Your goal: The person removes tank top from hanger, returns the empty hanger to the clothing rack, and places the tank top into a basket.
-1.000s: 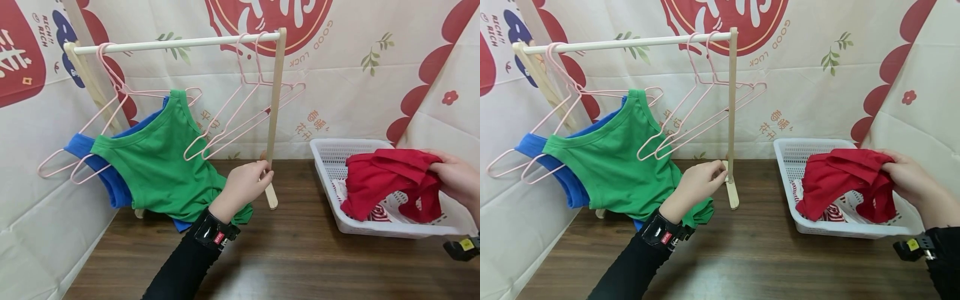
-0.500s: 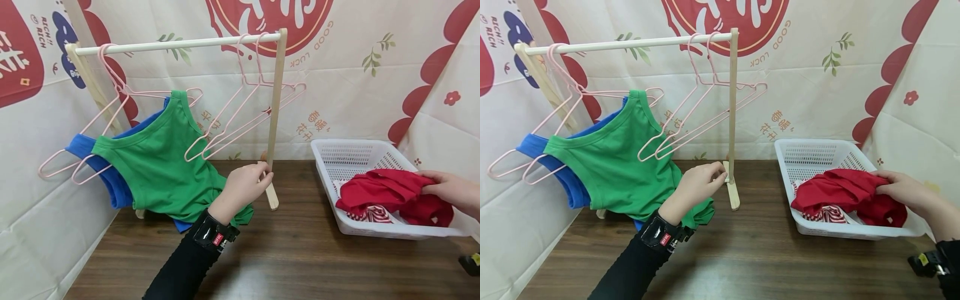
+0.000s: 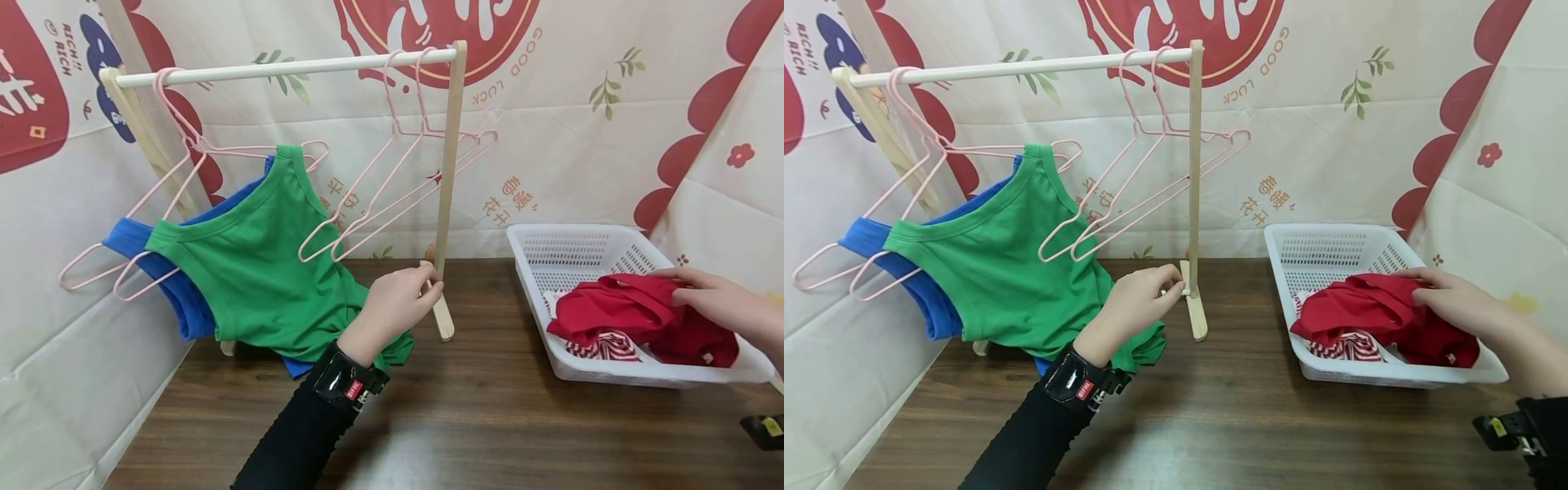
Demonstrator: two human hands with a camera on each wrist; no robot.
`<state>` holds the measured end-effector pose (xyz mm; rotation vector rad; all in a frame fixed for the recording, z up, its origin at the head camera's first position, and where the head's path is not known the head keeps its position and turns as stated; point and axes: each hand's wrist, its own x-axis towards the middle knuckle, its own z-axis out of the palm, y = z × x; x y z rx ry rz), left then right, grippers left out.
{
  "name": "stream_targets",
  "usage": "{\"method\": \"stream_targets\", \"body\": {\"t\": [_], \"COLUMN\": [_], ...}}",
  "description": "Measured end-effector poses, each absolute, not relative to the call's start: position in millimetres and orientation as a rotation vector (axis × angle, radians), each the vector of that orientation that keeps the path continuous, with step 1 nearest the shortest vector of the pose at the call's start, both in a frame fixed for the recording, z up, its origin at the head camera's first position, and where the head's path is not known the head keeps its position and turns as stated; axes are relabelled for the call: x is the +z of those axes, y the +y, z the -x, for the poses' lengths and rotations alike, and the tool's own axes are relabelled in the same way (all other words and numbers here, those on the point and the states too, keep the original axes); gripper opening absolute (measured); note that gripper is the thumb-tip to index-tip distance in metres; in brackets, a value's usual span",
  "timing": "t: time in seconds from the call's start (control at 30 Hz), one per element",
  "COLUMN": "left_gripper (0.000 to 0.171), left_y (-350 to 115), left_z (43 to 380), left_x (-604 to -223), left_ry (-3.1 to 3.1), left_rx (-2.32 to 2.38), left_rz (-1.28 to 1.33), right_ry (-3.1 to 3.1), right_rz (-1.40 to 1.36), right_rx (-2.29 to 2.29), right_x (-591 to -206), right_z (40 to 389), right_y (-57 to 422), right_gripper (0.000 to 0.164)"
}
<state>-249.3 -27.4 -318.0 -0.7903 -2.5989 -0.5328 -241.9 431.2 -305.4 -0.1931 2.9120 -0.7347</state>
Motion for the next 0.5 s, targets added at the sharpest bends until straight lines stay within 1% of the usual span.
{"method": "stream_targets", "body": {"t": [0.23, 0.5], "left_gripper": [0.015, 0.014], "left_y": [-28, -28], "left_z": [249, 249], "left_x": [-318, -319], "left_ry": [-2.615, -2.622], "left_rx": [-0.534, -0.532], "left_rz": [0.792, 0.793], "right_ry": [2.979, 3.106], "right_rz": [0.313, 0.558], "right_rx": [-0.606, -0.419], "right_x": [-299, -321], "right_z": [234, 234], "right_y": [393, 375], "right_gripper": [0.059, 0.065]}}
